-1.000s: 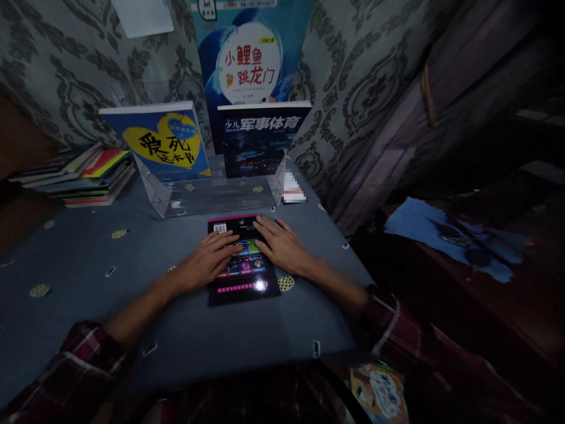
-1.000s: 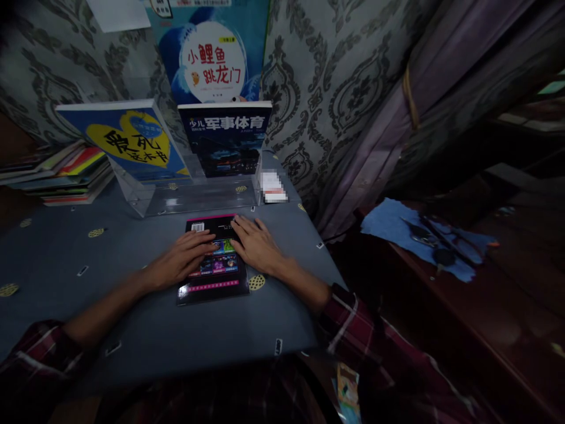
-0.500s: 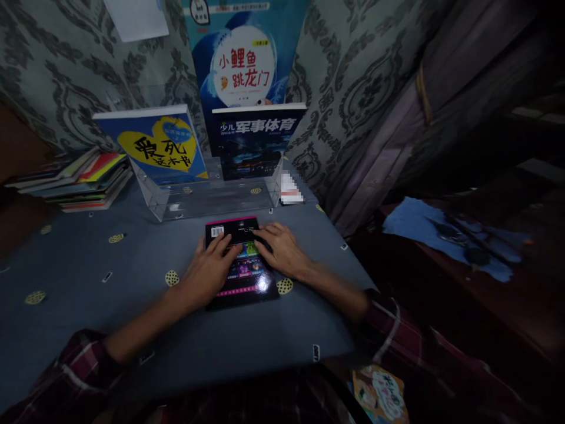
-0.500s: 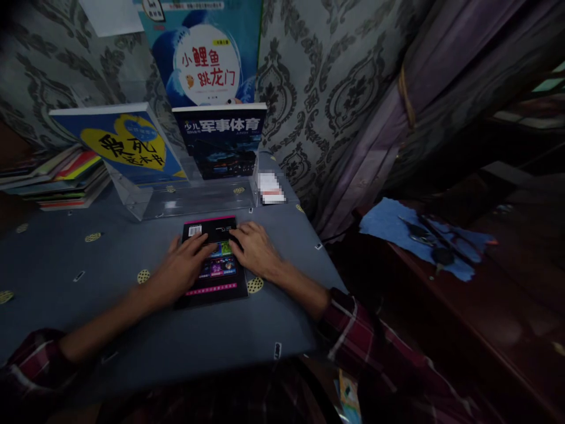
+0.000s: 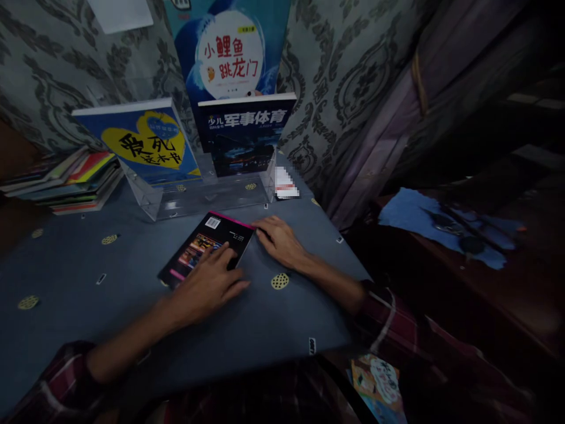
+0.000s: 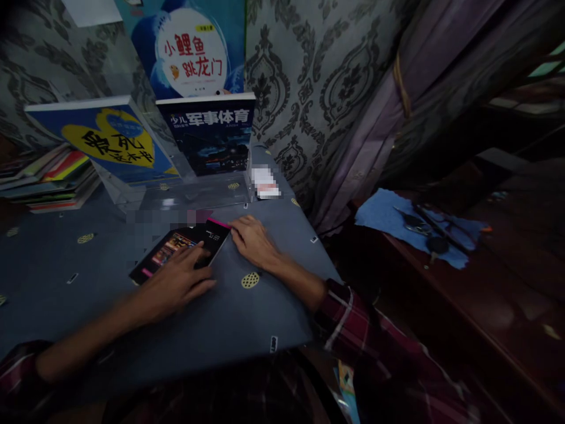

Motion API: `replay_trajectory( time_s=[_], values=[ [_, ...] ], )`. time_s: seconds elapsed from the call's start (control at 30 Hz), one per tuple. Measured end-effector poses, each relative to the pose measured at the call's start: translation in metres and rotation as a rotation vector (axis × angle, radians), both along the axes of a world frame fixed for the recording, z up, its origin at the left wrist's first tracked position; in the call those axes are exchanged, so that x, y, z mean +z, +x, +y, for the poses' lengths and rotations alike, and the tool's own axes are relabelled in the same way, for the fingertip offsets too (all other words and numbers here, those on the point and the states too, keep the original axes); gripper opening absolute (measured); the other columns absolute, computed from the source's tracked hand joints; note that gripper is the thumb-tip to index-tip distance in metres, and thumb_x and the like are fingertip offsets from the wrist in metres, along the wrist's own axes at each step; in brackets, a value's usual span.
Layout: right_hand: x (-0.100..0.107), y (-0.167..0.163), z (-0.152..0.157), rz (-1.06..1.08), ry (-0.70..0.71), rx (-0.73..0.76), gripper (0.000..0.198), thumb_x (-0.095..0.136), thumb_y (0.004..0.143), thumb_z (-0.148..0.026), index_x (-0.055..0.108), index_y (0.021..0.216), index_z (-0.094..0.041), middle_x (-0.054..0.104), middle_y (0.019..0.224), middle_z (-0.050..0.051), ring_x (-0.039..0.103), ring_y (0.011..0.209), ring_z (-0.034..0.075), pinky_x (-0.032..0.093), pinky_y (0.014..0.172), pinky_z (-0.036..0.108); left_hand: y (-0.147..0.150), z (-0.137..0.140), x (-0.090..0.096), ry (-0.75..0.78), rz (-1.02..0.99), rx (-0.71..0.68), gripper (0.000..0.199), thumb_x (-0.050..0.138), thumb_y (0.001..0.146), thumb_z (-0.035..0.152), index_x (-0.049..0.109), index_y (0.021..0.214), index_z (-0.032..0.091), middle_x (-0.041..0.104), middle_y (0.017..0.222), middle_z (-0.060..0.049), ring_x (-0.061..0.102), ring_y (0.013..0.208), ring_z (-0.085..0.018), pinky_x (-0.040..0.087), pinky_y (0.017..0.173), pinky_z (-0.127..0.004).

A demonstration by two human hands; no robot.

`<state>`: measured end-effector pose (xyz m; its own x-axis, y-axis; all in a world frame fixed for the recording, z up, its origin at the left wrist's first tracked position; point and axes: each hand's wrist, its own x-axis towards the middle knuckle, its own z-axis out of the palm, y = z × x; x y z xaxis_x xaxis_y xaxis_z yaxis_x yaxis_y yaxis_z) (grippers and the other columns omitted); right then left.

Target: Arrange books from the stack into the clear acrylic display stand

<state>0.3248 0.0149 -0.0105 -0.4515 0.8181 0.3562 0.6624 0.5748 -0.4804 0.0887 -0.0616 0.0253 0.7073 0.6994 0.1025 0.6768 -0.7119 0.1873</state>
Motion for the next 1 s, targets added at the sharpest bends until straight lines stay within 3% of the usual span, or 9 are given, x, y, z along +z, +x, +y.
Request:
replay_trajectory(
  time_s=[0.1, 0.2, 0.3, 0.47, 0.6, 0.8, 1.0],
  values=[
    [0.002, -0.001, 0.000, 0.021, -0.028, 0.003, 0.035, 0.047, 0.101, -0.018, 0.074, 0.122, -0.013, 0.076, 0.107, 0.014, 0.064, 0.106, 0.029, 0.052, 0.097, 0.048, -0.020, 0.004, 0.003, 0.059, -0.031, 0.029, 0.042, 0.048, 0.107, 0.040, 0.073, 0.080, 0.018, 0.070, 0.105, -0.011, 0.069, 0.108, -0.028, 0.056, 0.099, -0.051],
    [0.001, -0.001, 0.000, 0.079, -0.037, 0.019, 0.034, 0.048, 0.100, -0.017, 0.074, 0.122, -0.017, 0.077, 0.108, 0.011, 0.066, 0.105, 0.027, 0.052, 0.098, 0.046, -0.018, 0.009, 0.004, 0.152, -0.017, 0.128, 0.034, 0.050, 0.105, 0.038, 0.068, 0.086, 0.018, 0.068, 0.092, -0.008, 0.068, 0.086, -0.022, 0.059, 0.081, -0.040],
    [0.000, -0.002, 0.000, 0.119, -0.046, 0.027, 0.035, 0.049, 0.100, -0.017, 0.075, 0.123, -0.018, 0.078, 0.106, 0.010, 0.068, 0.101, 0.025, 0.053, 0.095, 0.041, 0.002, 0.013, 0.004, 0.242, 0.076, 0.225, 0.025, 0.054, 0.103, 0.040, 0.066, 0.102, 0.019, 0.067, 0.099, -0.009, 0.066, 0.090, -0.024, 0.058, 0.075, -0.036],
    [0.003, -0.003, -0.002, 0.147, -0.101, -0.007, 0.035, 0.050, 0.101, -0.019, 0.074, 0.127, -0.016, 0.078, 0.102, 0.010, 0.070, 0.090, 0.022, 0.054, 0.088, 0.037, 0.029, 0.020, 0.001, 0.254, 0.206, 0.290, 0.026, 0.051, 0.104, 0.036, 0.067, 0.099, 0.015, 0.069, 0.098, -0.015, 0.064, 0.097, -0.031, 0.057, 0.071, -0.038],
    [0.006, -0.003, -0.003, 0.226, -0.153, 0.008, 0.034, 0.052, 0.098, -0.015, 0.075, 0.123, -0.016, 0.079, 0.102, 0.008, 0.072, 0.092, 0.020, 0.054, 0.087, 0.034, 0.031, 0.020, 0.002, 0.262, 0.264, 0.287, 0.030, 0.047, 0.105, 0.034, 0.070, 0.100, 0.014, 0.071, 0.096, -0.016, 0.066, 0.091, -0.031, 0.055, 0.062, -0.035],
    [0.009, -0.003, -0.004, 0.287, -0.218, 0.015, 0.035, 0.051, 0.097, -0.014, 0.076, 0.121, -0.017, 0.080, 0.096, 0.005, 0.071, 0.082, 0.017, 0.053, 0.079, 0.030, 0.032, 0.019, 0.004, 0.173, 0.265, 0.299, 0.033, 0.046, 0.104, 0.030, 0.073, 0.104, 0.011, 0.073, 0.103, -0.021, 0.068, 0.093, -0.036, 0.056, 0.063, -0.040],
    [0.009, -0.002, -0.004, 0.301, -0.211, 0.016, 0.034, 0.052, 0.097, -0.016, 0.077, 0.120, -0.018, 0.080, 0.094, 0.005, 0.069, 0.079, 0.016, 0.052, 0.075, 0.029, 0.035, 0.018, 0.011, 0.182, 0.301, 0.293, 0.035, 0.044, 0.105, 0.028, 0.073, 0.102, 0.009, 0.074, 0.104, -0.020, 0.069, 0.091, -0.033, 0.053, 0.062, -0.036]
  ],
)
